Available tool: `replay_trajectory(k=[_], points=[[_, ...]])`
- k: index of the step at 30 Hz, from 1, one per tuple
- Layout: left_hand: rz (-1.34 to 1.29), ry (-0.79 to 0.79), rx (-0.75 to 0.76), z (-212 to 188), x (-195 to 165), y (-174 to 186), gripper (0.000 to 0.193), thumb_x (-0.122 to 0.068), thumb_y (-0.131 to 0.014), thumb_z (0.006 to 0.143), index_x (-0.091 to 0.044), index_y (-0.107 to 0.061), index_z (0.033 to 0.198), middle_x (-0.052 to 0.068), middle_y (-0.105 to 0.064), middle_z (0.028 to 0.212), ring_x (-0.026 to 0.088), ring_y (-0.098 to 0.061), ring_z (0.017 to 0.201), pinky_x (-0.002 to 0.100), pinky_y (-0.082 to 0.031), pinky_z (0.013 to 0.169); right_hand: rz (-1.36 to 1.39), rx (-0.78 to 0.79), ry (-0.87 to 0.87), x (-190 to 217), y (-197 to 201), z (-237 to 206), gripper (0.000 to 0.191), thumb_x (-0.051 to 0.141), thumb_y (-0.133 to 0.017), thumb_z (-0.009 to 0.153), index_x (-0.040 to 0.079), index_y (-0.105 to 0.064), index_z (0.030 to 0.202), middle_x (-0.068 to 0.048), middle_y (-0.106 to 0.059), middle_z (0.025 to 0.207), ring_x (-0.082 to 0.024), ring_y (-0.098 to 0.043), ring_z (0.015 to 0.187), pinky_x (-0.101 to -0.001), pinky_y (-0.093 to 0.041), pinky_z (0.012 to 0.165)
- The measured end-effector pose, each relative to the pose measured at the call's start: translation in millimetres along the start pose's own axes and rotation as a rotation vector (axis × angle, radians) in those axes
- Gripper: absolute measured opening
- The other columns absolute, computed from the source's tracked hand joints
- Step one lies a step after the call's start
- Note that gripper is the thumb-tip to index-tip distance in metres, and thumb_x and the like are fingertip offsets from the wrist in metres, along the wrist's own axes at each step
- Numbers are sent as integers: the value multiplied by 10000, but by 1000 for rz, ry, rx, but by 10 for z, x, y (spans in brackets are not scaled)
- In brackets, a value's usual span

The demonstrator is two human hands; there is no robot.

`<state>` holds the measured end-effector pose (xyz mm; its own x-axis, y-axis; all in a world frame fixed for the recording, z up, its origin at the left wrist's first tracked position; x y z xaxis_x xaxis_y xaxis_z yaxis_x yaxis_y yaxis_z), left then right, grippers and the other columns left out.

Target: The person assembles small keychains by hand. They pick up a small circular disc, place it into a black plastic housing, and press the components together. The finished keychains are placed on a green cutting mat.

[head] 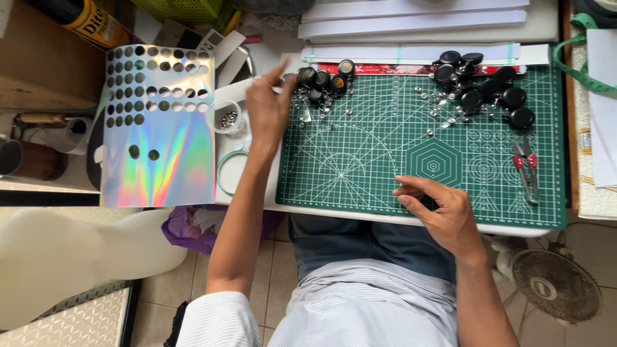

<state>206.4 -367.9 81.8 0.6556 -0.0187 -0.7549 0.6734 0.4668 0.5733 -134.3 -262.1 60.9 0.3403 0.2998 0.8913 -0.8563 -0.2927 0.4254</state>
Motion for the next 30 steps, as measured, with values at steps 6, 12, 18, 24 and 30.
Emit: replay_trajectory(k=[6, 12, 18, 24, 30], points=[[-80, -108, -125, -332, -391, 68, 294, -173, -724, 993, -71, -713, 1268, 114, -781, 1111, 222, -748, 949, 371, -560, 764, 22, 17, 23, 27, 17, 44, 312, 167, -750, 896, 84, -733, 1196, -52, -799, 990, -142, -779, 884, -269, -631, 750], [-60, -402, 114, -1197, -881, -296, 84, -113, -741, 944, -53, -724, 1000, 90, -745, 977, 270, -709, 962, 386, -562, 828, -14, 58, 52, 17, 34, 31, 143, 204, -757, 902, 89, -733, 984, -44, -777, 953, -139, -757, 818, -272, -626, 703], [-28, -497, 182, -1228, -853, -264, 87, -133, -728, 969, -52, -734, 938, 56, -734, 877, 243, -710, 941, 374, -567, 803, -436, -196, 204, 130, 476, 303, 113, 161, -689, 1000, 64, -639, 1029, -122, -678, 1177, -241, -696, 1077, -315, -624, 834], [-15, -458, 145, -1249, -752, -143, 103, -152, -733, 964, -52, -744, 942, 52, -737, 889, 249, -705, 948, 368, -570, 799, -751, -197, -75, -28, 915, 851, 189, 181, -701, 1068, 72, -721, 1221, -113, -731, 1147, -229, -714, 877, -391, -588, 760], [-23, -461, 158, -1222, -733, -74, 112, -167, -743, 959, -58, -747, 935, 43, -734, 864, 227, -695, 896, 354, -562, 754, -1013, -167, 36, -144, 673, 1123, 372, 337, -836, 917, 82, -751, 1174, -117, -747, 1048, -257, -723, 837, -441, -586, 770]])
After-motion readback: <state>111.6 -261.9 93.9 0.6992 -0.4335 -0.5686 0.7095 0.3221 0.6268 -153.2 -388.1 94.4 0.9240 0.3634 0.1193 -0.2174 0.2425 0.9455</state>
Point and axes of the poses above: each hand's wrist, its own z-axis towards the middle knuckle, its own y-axis out of the back of the hand, x = y × z, the point moved 5 cm from there along z, towards the middle knuckle
